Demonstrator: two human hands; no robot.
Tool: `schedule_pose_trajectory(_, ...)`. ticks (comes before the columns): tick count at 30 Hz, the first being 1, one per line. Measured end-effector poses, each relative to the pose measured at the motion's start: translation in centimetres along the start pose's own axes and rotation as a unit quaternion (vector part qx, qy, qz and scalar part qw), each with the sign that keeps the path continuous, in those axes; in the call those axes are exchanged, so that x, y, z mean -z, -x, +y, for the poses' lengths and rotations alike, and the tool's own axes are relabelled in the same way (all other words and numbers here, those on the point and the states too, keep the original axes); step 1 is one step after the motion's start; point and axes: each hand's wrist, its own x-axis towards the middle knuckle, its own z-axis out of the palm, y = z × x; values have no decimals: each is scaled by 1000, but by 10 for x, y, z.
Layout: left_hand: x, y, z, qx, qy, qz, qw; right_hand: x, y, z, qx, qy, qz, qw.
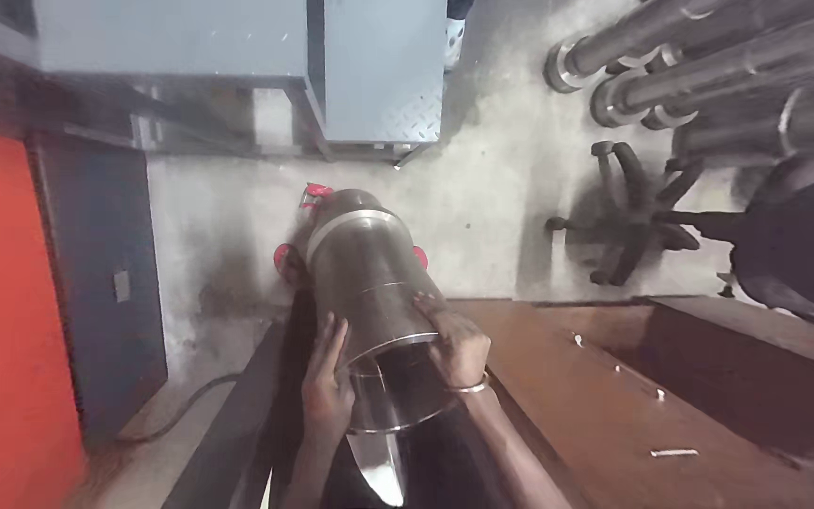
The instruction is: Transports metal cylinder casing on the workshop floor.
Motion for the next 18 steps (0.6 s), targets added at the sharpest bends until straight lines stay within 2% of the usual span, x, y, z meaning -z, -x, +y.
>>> schedule_pose_trajectory(6, -16, 7, 11, -51, -7, -15, 999, 10, 30, 23, -50, -28, -2, 998)
schedule_pose_trajectory(9, -17, 7, 19, -57, -25, -47, 997, 14, 40, 27, -84, -46, 3, 995)
schedule_pose_trajectory(14, -28, -6, 39, -77, -63, -77, 992, 15, 51, 44, -142, -51, 39, 988)
schedule_pose_trajectory(17, -38, -12, 49, -87, -83, -102, 987, 24, 54, 52, -172, -29, 17, 985)
schedule_pose_trajectory(18, -39, -8, 53, -90, -95, -119, 984, 33, 56, 50, -183, -13, -17, 983)
